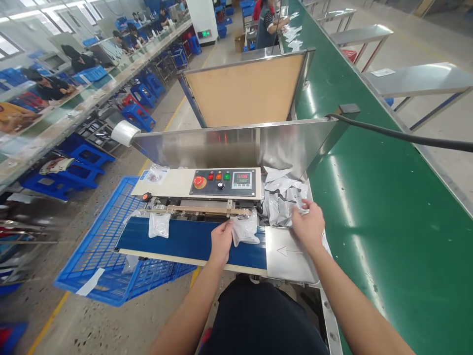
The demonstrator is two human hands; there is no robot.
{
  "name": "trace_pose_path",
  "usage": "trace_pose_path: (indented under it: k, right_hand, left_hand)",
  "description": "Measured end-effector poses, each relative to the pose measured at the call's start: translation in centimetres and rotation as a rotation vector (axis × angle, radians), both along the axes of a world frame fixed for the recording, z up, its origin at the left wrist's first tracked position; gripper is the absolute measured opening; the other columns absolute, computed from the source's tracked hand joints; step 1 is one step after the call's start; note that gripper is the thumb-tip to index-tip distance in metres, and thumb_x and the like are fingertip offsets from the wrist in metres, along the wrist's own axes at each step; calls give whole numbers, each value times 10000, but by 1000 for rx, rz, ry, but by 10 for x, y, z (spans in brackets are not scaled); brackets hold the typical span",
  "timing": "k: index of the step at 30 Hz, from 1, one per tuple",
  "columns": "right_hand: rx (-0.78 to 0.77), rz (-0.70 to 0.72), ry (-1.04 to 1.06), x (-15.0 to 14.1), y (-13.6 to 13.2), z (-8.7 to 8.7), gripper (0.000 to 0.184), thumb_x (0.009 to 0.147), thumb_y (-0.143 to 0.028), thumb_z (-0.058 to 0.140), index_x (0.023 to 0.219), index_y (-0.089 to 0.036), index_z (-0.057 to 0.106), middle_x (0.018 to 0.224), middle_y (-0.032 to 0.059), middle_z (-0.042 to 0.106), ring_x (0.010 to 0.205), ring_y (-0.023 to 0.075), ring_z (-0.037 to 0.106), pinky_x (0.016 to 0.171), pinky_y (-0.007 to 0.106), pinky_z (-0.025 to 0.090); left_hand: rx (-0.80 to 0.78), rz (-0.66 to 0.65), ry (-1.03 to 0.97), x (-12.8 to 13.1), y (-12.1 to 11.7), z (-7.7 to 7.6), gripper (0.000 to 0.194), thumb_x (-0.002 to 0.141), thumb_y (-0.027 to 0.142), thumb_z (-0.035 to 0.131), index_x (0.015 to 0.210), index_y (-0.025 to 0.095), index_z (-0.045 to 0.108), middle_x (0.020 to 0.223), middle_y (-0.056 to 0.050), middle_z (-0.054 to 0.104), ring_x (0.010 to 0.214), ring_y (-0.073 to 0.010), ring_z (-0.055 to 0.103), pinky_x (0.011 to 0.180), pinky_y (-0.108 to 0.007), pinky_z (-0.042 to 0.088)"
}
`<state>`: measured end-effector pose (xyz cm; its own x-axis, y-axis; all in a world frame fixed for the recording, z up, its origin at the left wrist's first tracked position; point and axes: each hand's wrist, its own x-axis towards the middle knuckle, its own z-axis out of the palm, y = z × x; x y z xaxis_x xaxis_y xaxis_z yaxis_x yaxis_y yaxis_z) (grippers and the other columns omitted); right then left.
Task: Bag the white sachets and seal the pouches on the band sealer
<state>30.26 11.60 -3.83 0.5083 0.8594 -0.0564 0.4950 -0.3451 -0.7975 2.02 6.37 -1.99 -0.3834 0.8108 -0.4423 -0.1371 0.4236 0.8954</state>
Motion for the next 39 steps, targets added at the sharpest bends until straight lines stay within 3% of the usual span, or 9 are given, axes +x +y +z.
trace_pose_path:
  k: [3,5,9,13,18,23,27,33,39]
  right_hand:
    - [-37,98,-153,23,13,-6,513,778,-664,716,966,-193,791,959,131,762,786,285,685,782,439,546]
    - [52,205,-152,23,8,4,436,823,-660,701,795,-228,748,938,119,764,804,279,707,767,415,549]
    - [326,270,-92,-1,-30,45,397,935,-579,702,718,-250,656,897,105,769,959,287,758,724,346,551]
    - [255,287,234,-27,-69,69,459,867,-642,810,733,-230,657,879,104,775,747,230,727,633,323,560]
    - [28,285,752,-32,-82,61,628,767,-680,895,1159,-216,736,836,49,740,647,190,659,592,332,562]
    - [-99,274,622,-31,-73,44,621,739,-766,863,890,-172,764,650,34,670,571,157,560,540,297,471]
    - [-137,243,663,-35,-65,34,628,714,-770,872,867,-174,746,621,32,671,539,145,543,530,285,464]
    - [-252,79,692,-41,-52,21,530,656,-640,929,812,-179,717,581,25,656,468,131,520,446,253,386]
    - [-265,223,557,-54,-27,16,520,751,-687,827,843,-179,764,655,75,717,523,181,591,525,317,471]
  left_hand:
    - [106,128,268,-28,-21,17,447,900,543,803,1143,169,833,1050,-145,828,960,-286,786,778,-345,617]
    - [207,76,396,-29,-34,30,419,964,553,738,1132,180,829,962,-123,824,890,-272,789,774,-351,628]
    - [457,-285,418,15,-40,47,340,1023,481,674,1113,198,840,1028,-122,833,918,-261,789,830,-369,647]
    - [574,-445,323,70,-25,43,365,1020,470,674,1220,206,827,1229,-138,817,1113,-295,769,999,-410,617]
    - [308,-367,-12,84,-15,20,474,987,599,687,906,162,851,833,-103,810,755,-240,740,747,-345,603]
    - [114,-238,-298,76,-16,6,566,714,617,936,990,128,863,922,-147,833,844,-268,762,843,-386,603]
    - [93,-321,-187,69,-14,0,522,787,652,849,864,135,865,876,-113,823,790,-240,717,775,-342,566]
    - [-134,-110,-167,54,11,-12,488,643,570,953,758,109,841,759,-109,772,694,-193,653,673,-301,511]
    - [-74,-39,-162,19,15,-13,494,660,576,949,783,110,839,798,-111,781,768,-217,701,761,-339,551]
